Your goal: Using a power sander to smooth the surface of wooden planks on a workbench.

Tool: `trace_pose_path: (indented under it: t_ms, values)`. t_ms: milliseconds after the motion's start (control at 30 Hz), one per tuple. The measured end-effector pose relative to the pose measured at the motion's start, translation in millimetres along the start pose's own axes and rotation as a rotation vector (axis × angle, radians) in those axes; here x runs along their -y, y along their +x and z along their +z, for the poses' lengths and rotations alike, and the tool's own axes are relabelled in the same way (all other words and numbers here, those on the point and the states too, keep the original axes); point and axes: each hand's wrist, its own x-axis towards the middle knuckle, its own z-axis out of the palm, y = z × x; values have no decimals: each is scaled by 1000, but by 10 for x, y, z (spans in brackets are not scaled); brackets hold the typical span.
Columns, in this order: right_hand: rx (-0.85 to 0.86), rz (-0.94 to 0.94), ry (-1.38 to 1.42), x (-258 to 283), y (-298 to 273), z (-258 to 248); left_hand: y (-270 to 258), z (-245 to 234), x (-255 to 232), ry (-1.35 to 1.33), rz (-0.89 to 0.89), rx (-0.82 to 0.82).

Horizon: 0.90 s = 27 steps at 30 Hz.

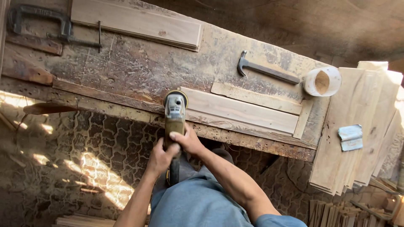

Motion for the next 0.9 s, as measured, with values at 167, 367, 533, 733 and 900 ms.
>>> trace_pose_path:
  t_ms: [167, 367, 533, 733, 900]
  values:
    - [11, 6, -137, 528, -361, -72, -349, -51, -656, 76, -51, -6]
    - [240, -180, -332, 847, -332, -662, -204, 186, -687, -125, 193, -260]
    - [-233, -425, -1478, 339, 385, -1586, -300, 272, -419, -469, 152, -327]
    - [96, -177, -1714, 305, 889, -1884, -580, 185, -290, -594, 277, -469]
    - [295, 138, -1499, 713, 1279, -1998, -886, 51, -420, -663, 540, -461]
